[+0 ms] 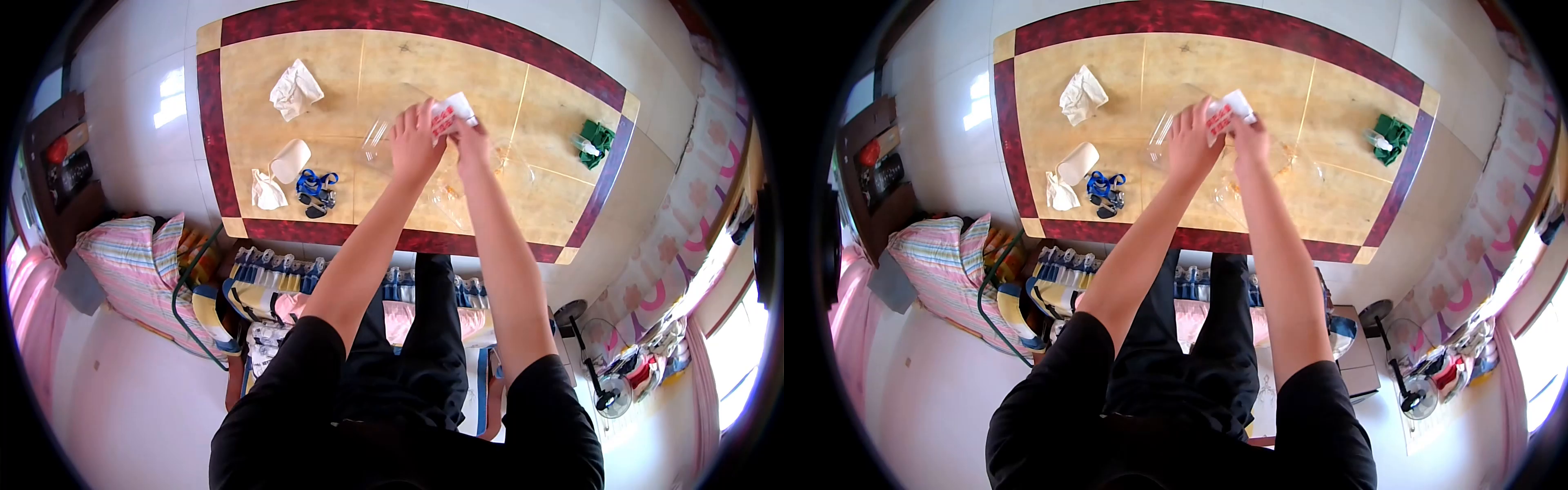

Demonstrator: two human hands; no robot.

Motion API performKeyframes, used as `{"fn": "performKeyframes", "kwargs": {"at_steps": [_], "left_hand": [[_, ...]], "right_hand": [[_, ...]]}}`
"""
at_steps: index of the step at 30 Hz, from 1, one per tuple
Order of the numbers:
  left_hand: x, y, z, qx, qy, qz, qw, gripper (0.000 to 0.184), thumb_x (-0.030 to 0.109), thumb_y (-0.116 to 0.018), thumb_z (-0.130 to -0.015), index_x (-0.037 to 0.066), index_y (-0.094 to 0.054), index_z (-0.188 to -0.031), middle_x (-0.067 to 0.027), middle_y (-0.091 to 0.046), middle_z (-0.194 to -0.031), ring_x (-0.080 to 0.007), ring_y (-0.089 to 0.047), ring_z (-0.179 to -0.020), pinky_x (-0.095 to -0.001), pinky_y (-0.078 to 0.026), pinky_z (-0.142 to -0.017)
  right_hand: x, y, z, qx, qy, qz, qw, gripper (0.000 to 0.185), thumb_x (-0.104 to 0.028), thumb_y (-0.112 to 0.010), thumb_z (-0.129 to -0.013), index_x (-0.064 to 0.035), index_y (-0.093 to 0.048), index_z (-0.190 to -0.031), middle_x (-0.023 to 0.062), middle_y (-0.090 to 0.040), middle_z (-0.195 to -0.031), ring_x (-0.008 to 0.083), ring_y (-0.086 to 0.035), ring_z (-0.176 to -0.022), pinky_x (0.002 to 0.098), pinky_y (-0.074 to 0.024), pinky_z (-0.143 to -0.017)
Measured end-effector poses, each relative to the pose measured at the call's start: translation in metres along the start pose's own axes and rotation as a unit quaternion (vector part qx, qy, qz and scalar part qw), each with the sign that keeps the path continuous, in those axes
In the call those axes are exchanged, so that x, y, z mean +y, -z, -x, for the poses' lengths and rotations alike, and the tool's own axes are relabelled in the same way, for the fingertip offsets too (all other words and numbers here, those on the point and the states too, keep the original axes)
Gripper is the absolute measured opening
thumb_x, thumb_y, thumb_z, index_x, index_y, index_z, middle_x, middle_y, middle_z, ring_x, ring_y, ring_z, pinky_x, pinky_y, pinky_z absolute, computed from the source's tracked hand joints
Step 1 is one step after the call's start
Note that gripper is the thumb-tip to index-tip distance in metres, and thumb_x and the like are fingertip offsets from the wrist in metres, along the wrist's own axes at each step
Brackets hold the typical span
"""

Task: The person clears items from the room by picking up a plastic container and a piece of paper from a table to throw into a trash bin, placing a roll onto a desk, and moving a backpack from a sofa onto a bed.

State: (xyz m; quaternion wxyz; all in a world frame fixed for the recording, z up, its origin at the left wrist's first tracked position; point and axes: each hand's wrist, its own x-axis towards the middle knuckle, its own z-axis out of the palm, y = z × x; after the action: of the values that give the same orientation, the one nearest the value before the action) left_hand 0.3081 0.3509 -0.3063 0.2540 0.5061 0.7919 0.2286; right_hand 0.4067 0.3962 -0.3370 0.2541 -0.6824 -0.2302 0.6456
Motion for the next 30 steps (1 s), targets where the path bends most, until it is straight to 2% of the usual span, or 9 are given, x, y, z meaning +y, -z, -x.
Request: {"fn": "performKeyframes", "kwargs": {"at_steps": [2, 4, 9, 17, 19, 21, 23, 27, 30], "left_hand": [[0.014, -0.003, -0.022, 0.005, -0.023, -0.003, 1.0, 0.065, 0.016, -0.066, -0.066, 0.014, -0.039, -0.125, -0.0104, -0.046, -0.117, -0.0277, -0.043, -0.109, -0.0405, -0.035, -0.089], [0.024, -0.004, -0.037, 0.006, -0.102, 0.028, 0.994, 0.062, 0.014, -0.064, -0.068, 0.013, -0.039, -0.124, -0.0098, -0.044, -0.121, -0.0287, -0.041, -0.113, -0.0417, -0.033, -0.09], [0.017, -0.011, -0.035, -0.024, -0.084, -0.004, 0.996, 0.059, 0.015, -0.062, -0.071, 0.014, -0.038, -0.125, -0.0094, -0.042, -0.125, -0.0289, -0.039, -0.116, -0.0418, -0.033, -0.092], [-0.068, 0.002, 0.019, -0.004, 0.077, -0.141, 0.987, 0.055, 0.019, -0.058, -0.072, 0.012, -0.038, -0.123, -0.0106, -0.041, -0.125, -0.0273, -0.038, -0.115, -0.0403, -0.032, -0.093], [-0.084, 0.01, 0.026, 0.008, 0.069, -0.132, 0.989, 0.053, 0.02, -0.057, -0.073, 0.009, -0.039, -0.122, -0.0104, -0.043, -0.123, -0.027, -0.041, -0.113, -0.0403, -0.032, -0.092], [-0.093, 0.011, 0.032, 0.012, 0.06, -0.139, 0.988, 0.052, 0.02, -0.057, -0.073, 0.007, -0.039, -0.12, -0.0107, -0.046, -0.118, -0.0279, -0.043, -0.109, -0.0413, -0.033, -0.09], [-0.099, 0.013, 0.037, 0.01, 0.069, -0.119, 0.99, 0.052, 0.021, -0.057, -0.074, 0.008, -0.038, -0.121, -0.0102, -0.048, -0.111, -0.0276, -0.045, -0.104, -0.0423, -0.033, -0.089], [-0.117, 0.025, 0.038, 0.036, 0.155, -0.049, 0.986, 0.038, 0.021, -0.056, -0.078, 0.006, -0.047, -0.113, -0.0105, -0.051, -0.1, -0.0271, -0.051, -0.092, -0.0396, -0.038, -0.082], [-0.112, 0.046, 0.033, 0.012, 0.164, 0.079, 0.983, 0.019, 0.018, -0.053, -0.085, 0.001, -0.058, -0.089, -0.0115, -0.054, -0.085, -0.024, -0.055, -0.074, -0.0317, -0.044, -0.066]], "right_hand": [[-0.015, 0.018, -0.019, 0.056, -0.031, -0.181, 0.981, 0.024, -0.006, -0.054, -0.079, -0.0008, -0.052, -0.102, 0.009, -0.059, -0.089, 0.0185, -0.06, -0.081, 0.0256, -0.0489, -0.064], [-0.03, 0.03, -0.02, 0.06, -0.034, -0.213, 0.975, 0.023, -0.006, -0.055, -0.08, 0.0002, -0.051, -0.102, 0.0097, -0.058, -0.091, 0.0199, -0.06, -0.082, 0.0261, -0.05, -0.064], [-0.023, 0.032, -0.001, 0.057, -0.118, -0.238, 0.962, 0.02, -0.008, -0.053, -0.082, 0.0037, -0.05, -0.098, 0.0118, -0.057, -0.095, 0.0218, -0.061, -0.082, 0.0243, -0.051, -0.06], [0.045, -0.015, 0.026, 0.056, -0.132, -0.018, 0.989, 0.034, -0.014, -0.057, -0.08, 0.0004, -0.051, -0.11, 0.0085, -0.058, -0.095, 0.0138, -0.057, -0.074, 0.0235, -0.0461, -0.063], [0.061, -0.023, 0.018, 0.042, -0.114, 0.172, 0.978, 0.039, -0.017, -0.059, -0.076, 0.0008, -0.051, -0.109, 0.0078, -0.058, -0.092, 0.0117, -0.055, -0.073, 0.0251, -0.044, -0.064], [0.075, -0.04, 0.019, 0.073, -0.049, 0.174, 0.981, 0.037, -0.019, -0.059, -0.074, 0.0016, -0.053, -0.105, 0.008, -0.059, -0.089, 0.0133, -0.055, -0.074, 0.0269, -0.0428, -0.064], [0.077, -0.055, 0.026, 0.225, 0.016, 0.166, 0.96, 0.033, -0.021, -0.06, -0.074, 0.0005, -0.057, -0.099, 0.0073, -0.061, -0.084, 0.0153, -0.055, -0.075, 0.0282, -0.0427, -0.065], [0.074, -0.056, 0.028, 0.206, 0.006, 0.147, 0.967, 0.031, -0.022, -0.057, -0.073, -0.0016, -0.057, -0.096, 0.011, -0.061, -0.077, 0.0246, -0.059, -0.072, 0.035, -0.0445, -0.069], [0.069, -0.046, 0.026, 0.077, -0.037, 0.284, 0.955, 0.039, -0.021, -0.061, -0.075, 0.0008, -0.053, -0.105, 0.0062, -0.059, -0.086, 0.0153, -0.057, -0.072, 0.0271, -0.0438, -0.062]]}}
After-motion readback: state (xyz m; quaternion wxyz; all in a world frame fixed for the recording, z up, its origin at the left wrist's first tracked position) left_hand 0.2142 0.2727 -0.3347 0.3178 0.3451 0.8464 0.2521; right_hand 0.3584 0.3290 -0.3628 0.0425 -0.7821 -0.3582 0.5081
